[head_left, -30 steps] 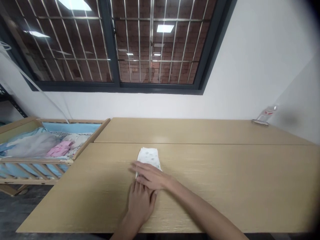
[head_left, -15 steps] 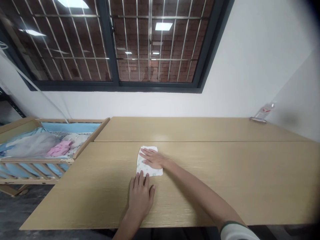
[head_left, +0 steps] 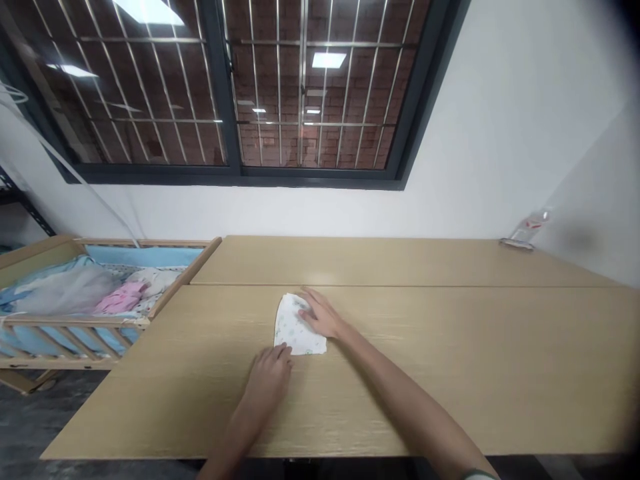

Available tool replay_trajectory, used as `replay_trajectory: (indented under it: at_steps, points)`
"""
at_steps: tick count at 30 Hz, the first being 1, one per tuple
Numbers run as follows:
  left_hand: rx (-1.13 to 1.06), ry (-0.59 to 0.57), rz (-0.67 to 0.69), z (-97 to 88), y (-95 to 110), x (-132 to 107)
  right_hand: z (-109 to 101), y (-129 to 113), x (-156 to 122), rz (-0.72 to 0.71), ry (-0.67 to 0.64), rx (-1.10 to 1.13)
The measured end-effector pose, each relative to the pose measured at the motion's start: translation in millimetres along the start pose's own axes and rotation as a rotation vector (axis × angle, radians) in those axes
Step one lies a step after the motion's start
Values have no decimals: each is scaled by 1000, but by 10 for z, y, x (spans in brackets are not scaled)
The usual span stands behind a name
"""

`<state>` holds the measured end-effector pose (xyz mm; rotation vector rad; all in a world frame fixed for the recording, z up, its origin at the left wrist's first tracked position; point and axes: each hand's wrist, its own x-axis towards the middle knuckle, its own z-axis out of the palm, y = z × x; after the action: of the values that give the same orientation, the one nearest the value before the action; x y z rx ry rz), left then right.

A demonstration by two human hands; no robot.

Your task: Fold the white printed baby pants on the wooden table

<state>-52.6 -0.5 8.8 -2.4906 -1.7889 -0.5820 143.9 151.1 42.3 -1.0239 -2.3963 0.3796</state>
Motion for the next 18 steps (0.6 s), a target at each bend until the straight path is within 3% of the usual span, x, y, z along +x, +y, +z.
replay_trajectory:
  at_steps: [3, 7, 12, 18]
  points:
    - [-87, -57, 117, -94, -290, 153, -110, -73, -196, -17, 20, 62]
    - [-226, -65, 217, -102, -493, 307, -264, -217, -475, -59, -161, 128]
    - [-354, -75, 135, -95, -542, 457, -287, -216, -665, -109, -205, 177]
    - [-494, -135, 56, -243, -687, 601, -158, -29, -488, 53, -95, 394]
